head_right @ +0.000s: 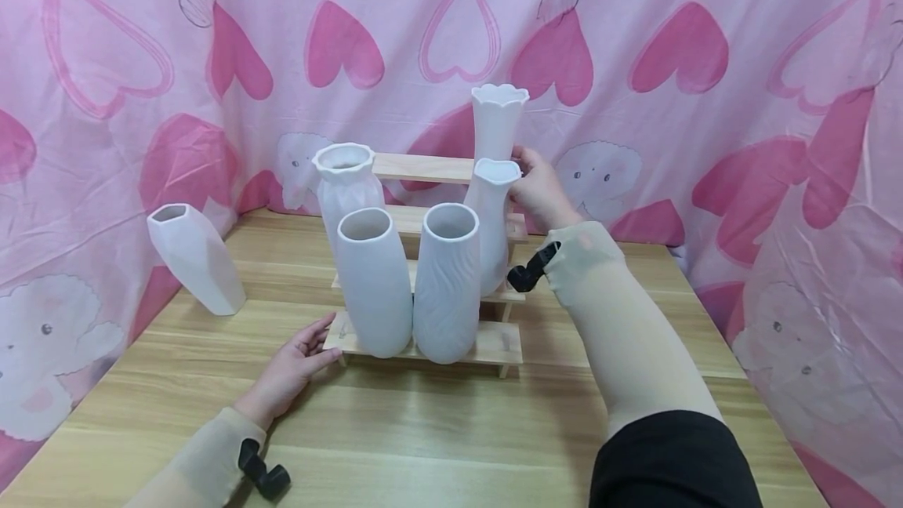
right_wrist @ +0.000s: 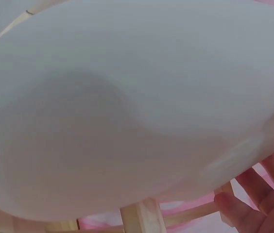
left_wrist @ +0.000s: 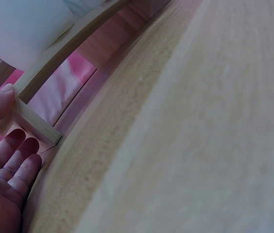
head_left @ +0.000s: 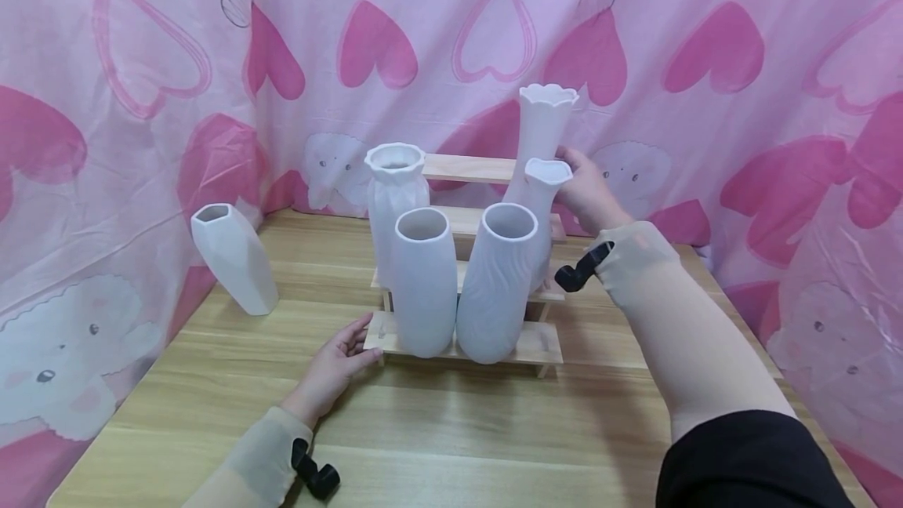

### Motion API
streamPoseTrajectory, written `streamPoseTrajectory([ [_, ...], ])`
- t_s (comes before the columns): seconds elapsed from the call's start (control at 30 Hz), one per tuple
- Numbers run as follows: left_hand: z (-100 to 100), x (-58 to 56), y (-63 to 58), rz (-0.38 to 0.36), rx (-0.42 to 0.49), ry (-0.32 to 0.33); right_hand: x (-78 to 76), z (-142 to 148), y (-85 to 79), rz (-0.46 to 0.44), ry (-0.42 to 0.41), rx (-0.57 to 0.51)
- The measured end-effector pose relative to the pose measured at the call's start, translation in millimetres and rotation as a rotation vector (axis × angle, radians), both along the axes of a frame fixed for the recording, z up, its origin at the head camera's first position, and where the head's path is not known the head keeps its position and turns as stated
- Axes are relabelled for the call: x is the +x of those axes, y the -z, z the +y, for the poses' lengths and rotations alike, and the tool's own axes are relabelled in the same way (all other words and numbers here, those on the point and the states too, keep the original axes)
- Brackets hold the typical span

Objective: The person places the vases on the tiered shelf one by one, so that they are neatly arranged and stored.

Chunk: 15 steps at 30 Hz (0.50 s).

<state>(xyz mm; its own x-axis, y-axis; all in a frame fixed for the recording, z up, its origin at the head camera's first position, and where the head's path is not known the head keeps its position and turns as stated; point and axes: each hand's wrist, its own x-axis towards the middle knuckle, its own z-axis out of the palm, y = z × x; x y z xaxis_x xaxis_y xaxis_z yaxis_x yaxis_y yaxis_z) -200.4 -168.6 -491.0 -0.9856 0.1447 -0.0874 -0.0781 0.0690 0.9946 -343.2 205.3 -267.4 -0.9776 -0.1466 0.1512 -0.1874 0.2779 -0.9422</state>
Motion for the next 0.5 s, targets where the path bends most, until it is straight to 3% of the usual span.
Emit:
streamPoseTrajectory([
  [0.3,0.2,0.3,-0.5,-0.003,0.003,-0.014,6.1,10.2,-2.1,0.012,-0.073,-0.095],
  [0.5,0.3,0.6,-0.5,-0.005,0.015,-0.01,19.4,29.6,0.6,-0.003,0.012,-0.081],
])
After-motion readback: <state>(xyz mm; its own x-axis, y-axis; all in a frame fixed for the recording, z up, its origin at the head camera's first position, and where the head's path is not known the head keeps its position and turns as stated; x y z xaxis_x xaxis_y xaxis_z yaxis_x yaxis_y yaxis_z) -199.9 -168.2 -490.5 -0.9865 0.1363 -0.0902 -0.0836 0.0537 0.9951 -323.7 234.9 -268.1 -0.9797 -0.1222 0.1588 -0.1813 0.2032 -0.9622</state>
